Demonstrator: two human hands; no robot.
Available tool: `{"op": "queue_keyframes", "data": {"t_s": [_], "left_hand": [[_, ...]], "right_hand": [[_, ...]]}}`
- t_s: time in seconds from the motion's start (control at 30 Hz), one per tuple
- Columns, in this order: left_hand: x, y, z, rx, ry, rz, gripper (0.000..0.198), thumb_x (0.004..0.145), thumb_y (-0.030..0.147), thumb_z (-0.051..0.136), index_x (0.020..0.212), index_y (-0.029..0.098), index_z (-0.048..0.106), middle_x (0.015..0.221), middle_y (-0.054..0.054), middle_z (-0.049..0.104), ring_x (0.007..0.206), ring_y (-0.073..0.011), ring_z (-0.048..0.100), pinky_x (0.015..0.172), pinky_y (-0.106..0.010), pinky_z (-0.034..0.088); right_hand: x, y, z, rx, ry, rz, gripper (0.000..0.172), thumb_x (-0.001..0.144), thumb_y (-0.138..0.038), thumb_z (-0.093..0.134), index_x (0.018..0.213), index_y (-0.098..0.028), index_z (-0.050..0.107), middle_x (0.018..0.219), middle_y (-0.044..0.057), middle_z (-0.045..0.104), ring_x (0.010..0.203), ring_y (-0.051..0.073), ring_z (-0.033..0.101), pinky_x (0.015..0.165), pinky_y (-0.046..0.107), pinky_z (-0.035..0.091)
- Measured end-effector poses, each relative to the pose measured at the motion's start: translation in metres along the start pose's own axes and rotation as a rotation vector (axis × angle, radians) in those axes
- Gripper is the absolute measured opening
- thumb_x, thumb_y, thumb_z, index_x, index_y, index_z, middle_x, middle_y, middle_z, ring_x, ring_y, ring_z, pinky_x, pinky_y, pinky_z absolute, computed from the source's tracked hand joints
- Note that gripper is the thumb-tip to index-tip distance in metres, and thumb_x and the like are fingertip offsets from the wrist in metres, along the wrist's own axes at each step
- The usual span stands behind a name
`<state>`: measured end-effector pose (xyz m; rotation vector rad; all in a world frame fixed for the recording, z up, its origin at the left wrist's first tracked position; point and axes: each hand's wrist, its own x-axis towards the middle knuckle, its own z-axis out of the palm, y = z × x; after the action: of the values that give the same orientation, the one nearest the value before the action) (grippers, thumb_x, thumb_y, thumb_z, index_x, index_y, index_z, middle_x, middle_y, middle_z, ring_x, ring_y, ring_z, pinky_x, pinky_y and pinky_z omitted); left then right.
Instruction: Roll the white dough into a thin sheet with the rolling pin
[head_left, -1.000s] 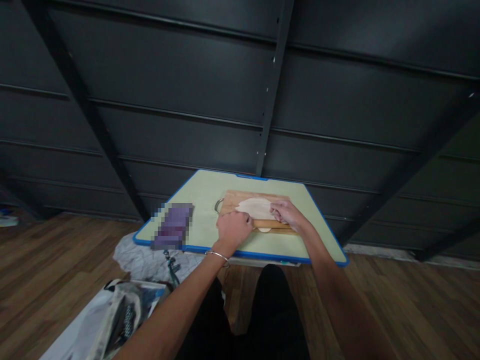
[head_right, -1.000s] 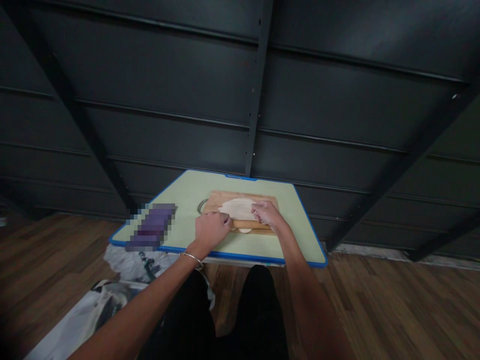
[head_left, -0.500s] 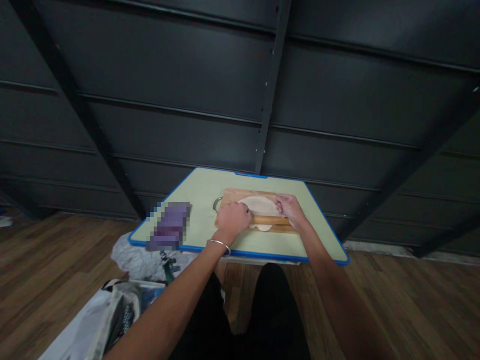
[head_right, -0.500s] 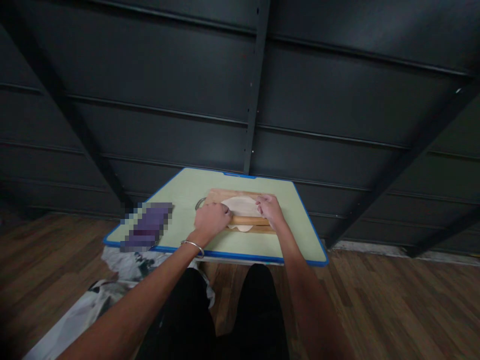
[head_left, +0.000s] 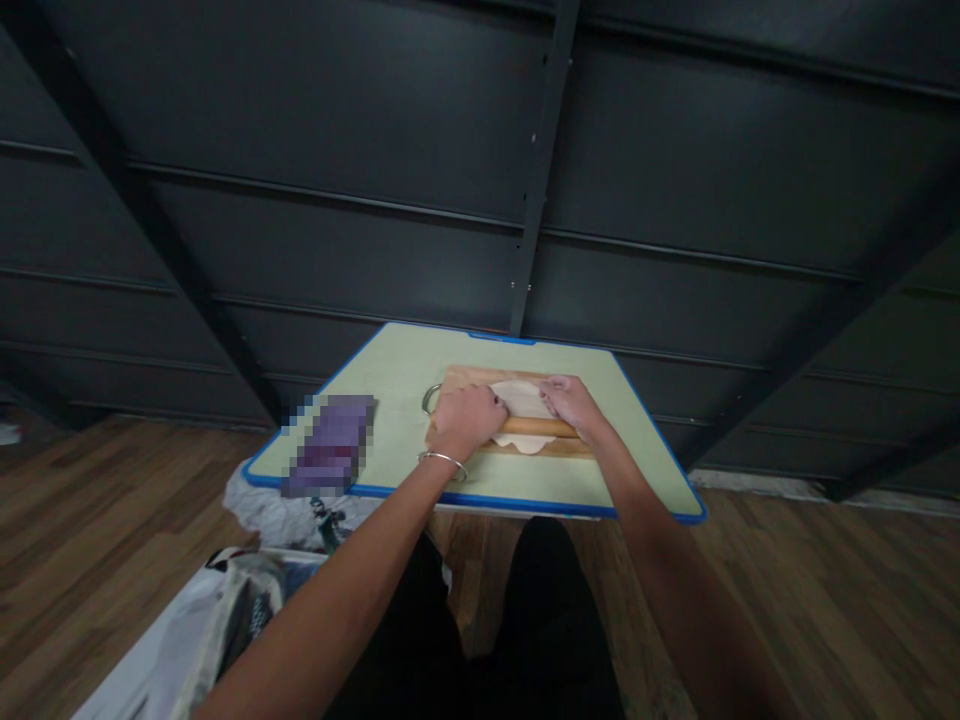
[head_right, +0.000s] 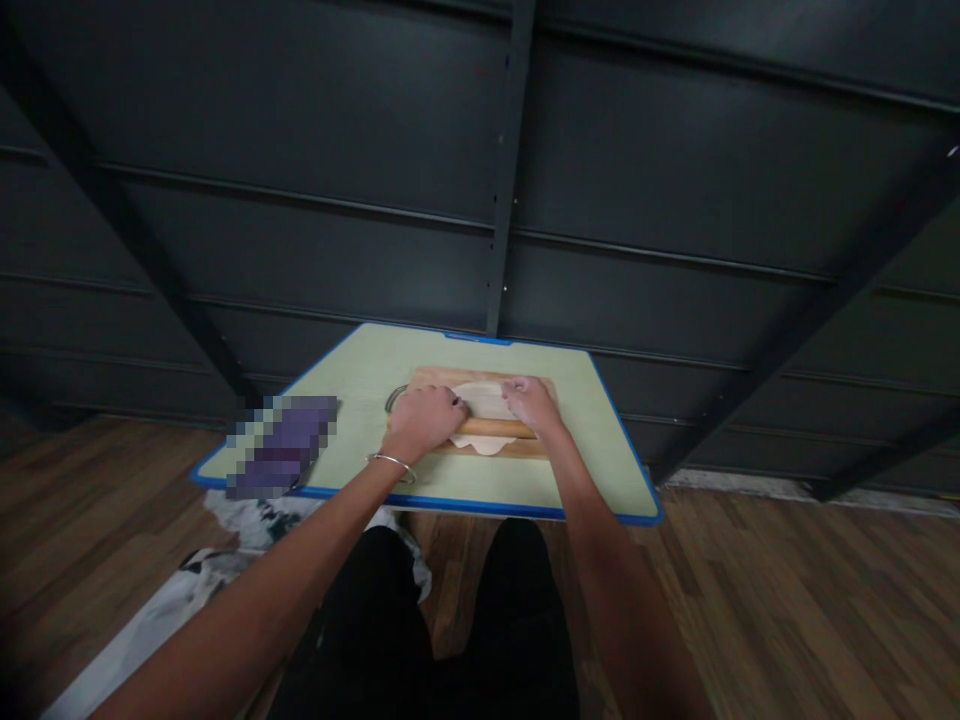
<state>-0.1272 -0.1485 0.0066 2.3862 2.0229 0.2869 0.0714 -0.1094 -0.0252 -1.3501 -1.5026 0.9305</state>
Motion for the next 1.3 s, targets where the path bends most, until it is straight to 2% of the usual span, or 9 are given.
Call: {"op": "queue_keyframes", "data": {"t_s": [0.3,0.5,0.7,0.83,0.93,1.03,1.1,1.17,1.3], "left_hand": [[0.012,-0.002,-0.004,0.019,-0.077,0.017,0.049,0.095,0.031,0.042,0.118,0.007,0.078,0.111,-0.024,0.078,0.110,-0.0353,0.074,0.087,-0.039,0.056],[0.021,-0.003,-0.005,0.013,-0.125,0.007,0.050,0.094,0.033,0.042,0.122,0.008,0.076,0.116,-0.025,0.077,0.111,-0.0367,0.074,0.089,-0.041,0.057],[0.033,-0.007,-0.003,-0.018,-0.119,0.006,0.047,0.093,0.032,0.046,0.120,0.009,0.077,0.118,-0.024,0.076,0.113,-0.0359,0.073,0.090,-0.039,0.056],[0.045,-0.011,0.001,-0.051,-0.087,0.032,0.045,0.095,0.031,0.045,0.115,0.011,0.080,0.118,-0.023,0.077,0.113,-0.0344,0.073,0.089,-0.038,0.055],[0.056,-0.015,0.006,-0.080,-0.061,0.055,0.043,0.094,0.031,0.046,0.113,0.012,0.080,0.119,-0.023,0.076,0.112,-0.0337,0.073,0.089,-0.037,0.055],[0.069,-0.019,0.013,-0.101,-0.073,0.056,0.040,0.092,0.030,0.050,0.110,0.013,0.081,0.118,-0.022,0.077,0.109,-0.0324,0.074,0.087,-0.035,0.053],[0.080,-0.022,0.017,-0.123,-0.091,0.052,0.037,0.091,0.029,0.050,0.103,0.015,0.082,0.115,-0.022,0.078,0.105,-0.0313,0.075,0.084,-0.034,0.052],[0.091,-0.023,0.021,-0.167,-0.046,0.039,0.036,0.092,0.031,0.049,0.099,0.018,0.081,0.113,-0.020,0.078,0.101,-0.0296,0.075,0.079,-0.033,0.050],[0.109,-0.021,0.014,-0.240,0.160,0.016,0.039,0.099,0.038,0.043,0.087,0.022,0.077,0.096,-0.015,0.078,0.087,-0.0259,0.072,0.070,-0.032,0.043]], "right_hand": [[-0.002,-0.006,-0.011,0.142,-0.039,-0.049,0.039,0.075,-0.056,0.067,0.062,-0.023,0.051,0.050,-0.006,0.040,0.047,0.009,0.032,0.046,0.026,0.023],[0.003,0.001,-0.007,0.022,-0.047,-0.095,0.043,0.078,-0.064,0.062,0.068,-0.023,0.054,0.052,-0.006,0.043,0.050,0.011,0.038,0.050,0.026,0.028],[0.002,-0.005,0.001,-0.311,-0.300,-0.215,0.050,0.084,-0.068,0.058,0.065,-0.022,0.051,0.062,-0.003,0.048,0.062,0.013,0.040,0.057,0.028,0.028],[-0.004,-0.010,0.005,-0.556,-0.326,-0.290,0.050,0.092,-0.065,0.059,0.069,-0.021,0.052,0.067,-0.002,0.051,0.063,0.013,0.039,0.059,0.028,0.026],[-0.008,-0.013,0.005,-0.729,-0.343,-0.327,0.049,0.092,-0.065,0.064,0.078,-0.019,0.060,0.075,0.000,0.060,0.065,0.013,0.041,0.061,0.028,0.025],[-0.006,-0.020,0.002,-0.853,-0.437,-0.341,0.047,0.090,-0.064,0.070,0.092,-0.017,0.069,0.088,0.006,0.069,0.069,0.016,0.048,0.063,0.028,0.028],[0.000,-0.026,-0.001,-0.893,-0.526,-0.340,0.046,0.091,-0.062,0.068,0.096,-0.017,0.072,0.091,0.008,0.071,0.070,0.017,0.051,0.063,0.028,0.029],[0.010,-0.031,-0.004,-0.878,-0.639,-0.321,0.046,0.095,-0.061,0.063,0.093,-0.016,0.073,0.085,0.007,0.070,0.067,0.016,0.051,0.060,0.028,0.029],[0.030,-0.033,-0.009,-0.696,-0.797,-0.263,0.048,0.095,-0.060,0.059,0.075,-0.017,0.067,0.068,0.001,0.060,0.058,0.013,0.045,0.055,0.027,0.029]]}}
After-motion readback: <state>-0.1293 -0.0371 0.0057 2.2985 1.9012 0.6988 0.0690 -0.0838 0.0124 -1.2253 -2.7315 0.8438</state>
